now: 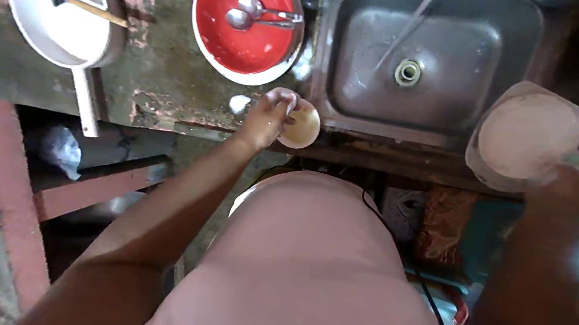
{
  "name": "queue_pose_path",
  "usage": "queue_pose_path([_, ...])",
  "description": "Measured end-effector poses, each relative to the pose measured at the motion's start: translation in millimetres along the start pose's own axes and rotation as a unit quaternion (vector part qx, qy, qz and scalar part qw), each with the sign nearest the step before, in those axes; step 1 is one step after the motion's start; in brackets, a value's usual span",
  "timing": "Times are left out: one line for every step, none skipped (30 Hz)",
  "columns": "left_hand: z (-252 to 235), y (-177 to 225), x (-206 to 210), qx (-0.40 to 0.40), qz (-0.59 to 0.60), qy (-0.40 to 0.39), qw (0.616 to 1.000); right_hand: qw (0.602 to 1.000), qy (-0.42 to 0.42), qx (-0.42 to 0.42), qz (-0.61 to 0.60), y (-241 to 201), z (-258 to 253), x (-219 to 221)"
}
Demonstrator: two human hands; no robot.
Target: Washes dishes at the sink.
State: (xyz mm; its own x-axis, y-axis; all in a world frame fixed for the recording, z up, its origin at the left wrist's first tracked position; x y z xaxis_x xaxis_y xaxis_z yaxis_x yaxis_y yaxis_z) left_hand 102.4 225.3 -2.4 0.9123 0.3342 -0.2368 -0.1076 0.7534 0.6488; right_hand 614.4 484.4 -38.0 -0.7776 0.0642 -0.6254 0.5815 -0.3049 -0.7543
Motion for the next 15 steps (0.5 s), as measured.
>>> queue_pose_path([-0.5, -1.4, -5.2, 0.001, 0.001, 0.006, 1.000, 1.000, 0.002, 0.002, -0.003, -1.2, 1.8, -1.1])
queue_pose_path([-0.7, -2.4, -10.3, 0.003, 0.004, 0.011, 1.000, 1.000, 0.004, -0.001, -0.019, -6.5, 4.9, -0.2])
queue_pose_path([-0.7, -2.8, -15.3, 0.005, 0.007, 0.014, 1.000, 0.999, 0.017, -0.001, -0.039, -11.8, 7.3, 1.8])
queue_pose_path([-0.9, -3.6, -20.6, 0.004, 0.011, 0.020, 1.000, 0.998, 0.010, 0.003, -0.059, -21.2, 13.7, 2.5])
queue_pose_path([-1.6, -4.7, -26.1, 0.002, 0.013, 0.027, 1.000, 0.996, -0.005, -0.004, -0.088, -21.9, 14.9, 0.4])
queue_pose_path([-1.8, -5.0, -31.7, -0.003, 0.011, 0.036, 0.999, 0.994, -0.013, -0.008, -0.107, -18.9, 13.3, 0.5])
queue_pose_path([-1.6, -5.3, -37.1, -0.010, 0.011, 0.047, 0.999, 0.992, -0.023, -0.010, -0.124, -20.5, 14.6, 1.7])
queue_pose_path([-1.5, -6.0, -42.4, -0.012, 0.012, 0.059, 0.998, 0.990, -0.032, -0.008, -0.140, -25.8, 17.8, 3.8])
queue_pose_path([-1.9, -8.0, -48.2, -0.013, 0.012, 0.068, 0.998, 0.987, -0.036, -0.004, -0.154, -31.5, 21.1, 6.9])
queue_pose_path([-2.7, -10.9, -54.2, -0.012, 0.011, 0.077, 0.997, 0.986, -0.046, -0.006, -0.159, -38.1, 25.5, 11.6])
queue_pose_path([-4.5, -14.9, -60.2, -0.011, 0.010, 0.087, 0.996, 0.986, -0.057, -0.005, -0.158, -46.8, 32.0, 18.5])
queue_pose_path([-6.6, -19.6, -65.4, -0.015, 0.007, 0.096, 0.995, 0.987, -0.069, 0.005, -0.145, -58.0, 40.7, 26.9])
queue_pose_path([-7.4, -23.2, -69.2, -0.024, 0.004, 0.100, 0.995, 0.987, -0.093, 0.016, -0.127, -70.9, 51.3, 36.9])
queue_pose_path([-6.9, -25.7, -72.0, -0.039, -0.004, 0.095, 0.995, 0.987, -0.112, 0.030, -0.113, -84.1, 64.6, 48.2])
queue_pose_path([-4.4, -26.7, -73.1, -0.054, -0.014, 0.083, 0.995, 0.984, -0.132, 0.041, -0.113, -98.4, 80.1, 62.0])
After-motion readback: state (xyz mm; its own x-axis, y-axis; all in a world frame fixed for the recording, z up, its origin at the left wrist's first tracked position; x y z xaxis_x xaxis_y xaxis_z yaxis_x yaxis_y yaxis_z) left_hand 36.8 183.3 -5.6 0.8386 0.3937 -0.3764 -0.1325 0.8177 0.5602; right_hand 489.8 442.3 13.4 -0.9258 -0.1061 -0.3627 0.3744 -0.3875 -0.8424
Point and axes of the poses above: each hand's wrist, its own z-axis away from the middle knuckle, its own x-axis out of the palm, y = z × x, the point moved 2 cm from there along -z, towards the middle knuckle, and after that the axes turned 10 degrees about -x, right-handed, at the moved point
